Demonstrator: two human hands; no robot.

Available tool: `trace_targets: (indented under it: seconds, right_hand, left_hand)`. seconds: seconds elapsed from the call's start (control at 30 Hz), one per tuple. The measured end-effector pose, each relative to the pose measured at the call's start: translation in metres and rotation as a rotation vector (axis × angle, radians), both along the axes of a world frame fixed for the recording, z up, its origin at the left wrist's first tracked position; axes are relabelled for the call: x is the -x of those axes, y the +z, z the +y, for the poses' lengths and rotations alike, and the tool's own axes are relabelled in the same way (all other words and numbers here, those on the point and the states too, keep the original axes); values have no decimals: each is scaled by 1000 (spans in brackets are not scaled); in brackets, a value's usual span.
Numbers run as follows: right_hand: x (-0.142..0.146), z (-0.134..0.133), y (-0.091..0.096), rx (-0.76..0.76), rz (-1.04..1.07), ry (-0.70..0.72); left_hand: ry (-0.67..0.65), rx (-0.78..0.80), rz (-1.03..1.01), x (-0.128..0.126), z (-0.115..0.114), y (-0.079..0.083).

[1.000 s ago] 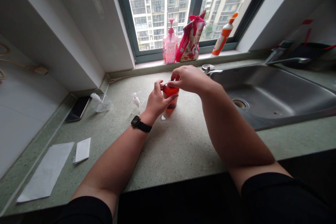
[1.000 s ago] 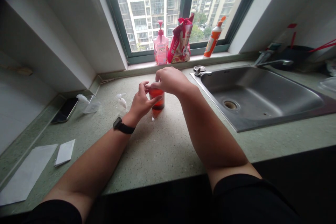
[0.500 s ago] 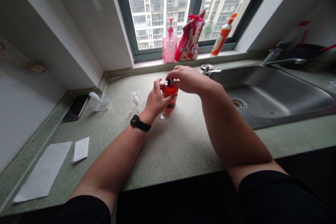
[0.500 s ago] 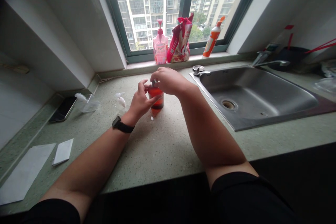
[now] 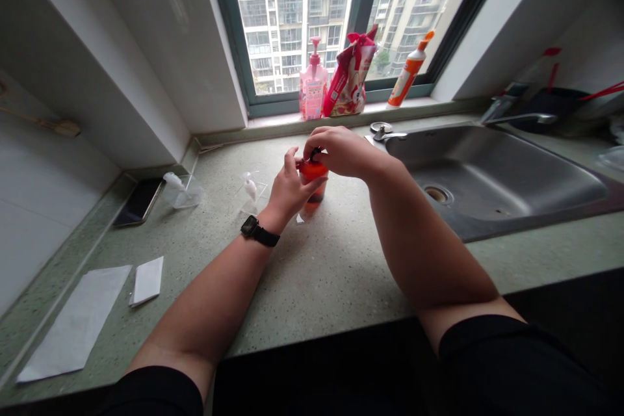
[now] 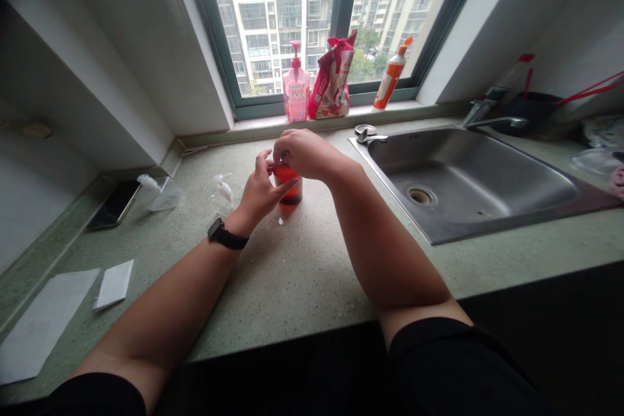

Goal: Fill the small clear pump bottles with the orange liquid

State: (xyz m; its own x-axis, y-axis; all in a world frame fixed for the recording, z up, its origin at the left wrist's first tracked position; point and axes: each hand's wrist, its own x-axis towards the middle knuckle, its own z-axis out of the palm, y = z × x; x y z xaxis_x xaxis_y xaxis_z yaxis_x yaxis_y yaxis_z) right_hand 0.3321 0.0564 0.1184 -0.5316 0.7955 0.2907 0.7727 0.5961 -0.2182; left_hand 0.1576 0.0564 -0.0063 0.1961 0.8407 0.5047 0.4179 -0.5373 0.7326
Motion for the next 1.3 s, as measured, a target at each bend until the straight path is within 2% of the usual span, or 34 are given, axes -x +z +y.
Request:
trace_targets:
  seconds: [0.17, 0.33, 0.43, 0.53, 0.6, 0.7, 0.8, 0.87, 0.97, 1.3]
  right_hand:
    - [-10, -6, 9, -32, 159, 5]
    - [-38, -15, 23, -86, 274, -181]
    - [-64, -12, 17, -60, 364, -234]
    - [-89, -3, -8, 74, 509, -179]
    - [-99, 3, -36, 187, 608, -135]
    - [-100, 10, -86, 352, 661, -152]
    - [-90, 14, -130, 356, 636, -211]
    - [-83, 16, -148, 327, 616, -218]
    - [-78, 16, -159, 274, 567, -193]
    - [-82, 11, -161, 138, 392, -154]
  left_hand:
    - [-8, -10, 0, 0, 0, 0]
    - [7, -9, 1, -1, -1, 2]
    - [0, -14, 1, -1, 0, 2]
    - [-9, -25, -8, 0, 1, 0]
    - [-9, -29, -14, -1, 1, -1]
    - [-7, -33, -21, -1, 1, -1]
    - [-4, -36, -15, 0, 2, -2]
    - [2, -39, -3, 1, 2, -2]
    - [9, -38, 11, 1, 3, -2]
    - [5, -84, 45, 1, 2, -2]
